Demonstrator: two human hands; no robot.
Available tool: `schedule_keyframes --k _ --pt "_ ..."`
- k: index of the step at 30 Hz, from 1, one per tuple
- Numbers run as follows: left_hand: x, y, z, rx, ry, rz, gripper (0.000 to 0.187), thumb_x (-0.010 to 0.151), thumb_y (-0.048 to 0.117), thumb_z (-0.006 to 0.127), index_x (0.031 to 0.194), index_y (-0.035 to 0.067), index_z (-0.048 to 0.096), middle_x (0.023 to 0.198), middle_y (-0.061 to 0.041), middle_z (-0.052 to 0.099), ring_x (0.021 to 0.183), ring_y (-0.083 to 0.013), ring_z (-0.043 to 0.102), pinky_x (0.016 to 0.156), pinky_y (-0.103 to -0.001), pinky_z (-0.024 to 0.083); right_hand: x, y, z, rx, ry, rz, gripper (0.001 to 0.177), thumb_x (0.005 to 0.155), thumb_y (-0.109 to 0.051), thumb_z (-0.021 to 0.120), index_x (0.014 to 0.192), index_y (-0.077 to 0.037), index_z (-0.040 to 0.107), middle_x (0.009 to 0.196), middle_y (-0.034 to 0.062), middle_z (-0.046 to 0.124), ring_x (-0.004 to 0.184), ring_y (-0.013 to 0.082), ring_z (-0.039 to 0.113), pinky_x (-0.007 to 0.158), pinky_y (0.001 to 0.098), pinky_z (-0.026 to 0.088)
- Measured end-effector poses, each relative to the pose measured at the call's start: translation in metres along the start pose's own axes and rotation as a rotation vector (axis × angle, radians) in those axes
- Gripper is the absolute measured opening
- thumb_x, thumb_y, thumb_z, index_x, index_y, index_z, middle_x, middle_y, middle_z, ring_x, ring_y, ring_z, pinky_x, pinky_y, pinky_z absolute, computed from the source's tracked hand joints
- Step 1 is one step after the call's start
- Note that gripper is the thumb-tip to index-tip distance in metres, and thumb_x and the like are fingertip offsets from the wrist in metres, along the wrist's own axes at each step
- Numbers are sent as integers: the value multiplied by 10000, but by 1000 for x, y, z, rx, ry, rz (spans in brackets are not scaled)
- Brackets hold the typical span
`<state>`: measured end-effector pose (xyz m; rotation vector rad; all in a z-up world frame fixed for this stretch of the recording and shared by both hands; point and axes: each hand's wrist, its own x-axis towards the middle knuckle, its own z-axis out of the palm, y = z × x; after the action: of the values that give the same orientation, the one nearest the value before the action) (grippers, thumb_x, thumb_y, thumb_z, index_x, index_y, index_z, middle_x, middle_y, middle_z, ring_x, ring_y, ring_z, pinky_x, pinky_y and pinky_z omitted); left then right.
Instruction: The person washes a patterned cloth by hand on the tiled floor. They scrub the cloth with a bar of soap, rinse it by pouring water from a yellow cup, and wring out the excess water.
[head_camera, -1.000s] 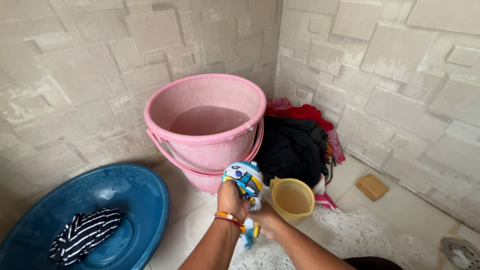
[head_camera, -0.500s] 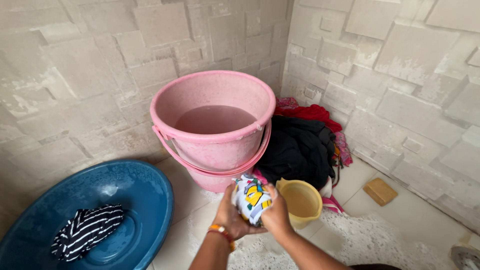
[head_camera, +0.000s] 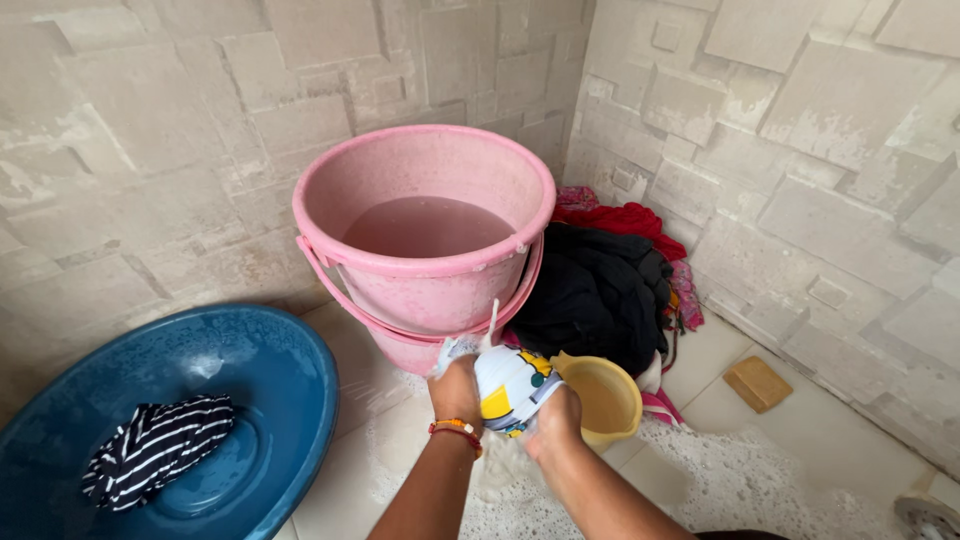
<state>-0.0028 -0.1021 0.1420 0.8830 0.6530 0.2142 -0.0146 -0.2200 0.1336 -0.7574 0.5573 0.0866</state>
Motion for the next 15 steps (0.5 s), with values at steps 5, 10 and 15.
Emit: schedule_keyframes --k 5,10,15 --pt "12 1 -12 -124 -107 -124 313 838 251 585 971 -13 689 886 -140 689 787 -279 649 759 -409 525 1 -9 -6 2 -369 214 365 974 -276 512 1226 -42 635 1138 89 729 1032 235 700 913 415 575" --pt "6 20 -9 -393 39 -103 352 859 350 543 967 23 621 933 -152 698 852 -294 678 811 -404 543 -2 -22 -12 -306 -378 147 429 958 -260 558 1362 -120 585 1313 64 666 1159 208 635 994 481 494" --pt "2 29 -12 -383 75 -71 336 848 369 573 947 50 612 915 -116 644 862 -283 639 812 -426 526 -66 -59 3 -49 -946 429 609 815 -303 642 1404 -194 532 1369 92 628 1205 342 661 960 622 521"
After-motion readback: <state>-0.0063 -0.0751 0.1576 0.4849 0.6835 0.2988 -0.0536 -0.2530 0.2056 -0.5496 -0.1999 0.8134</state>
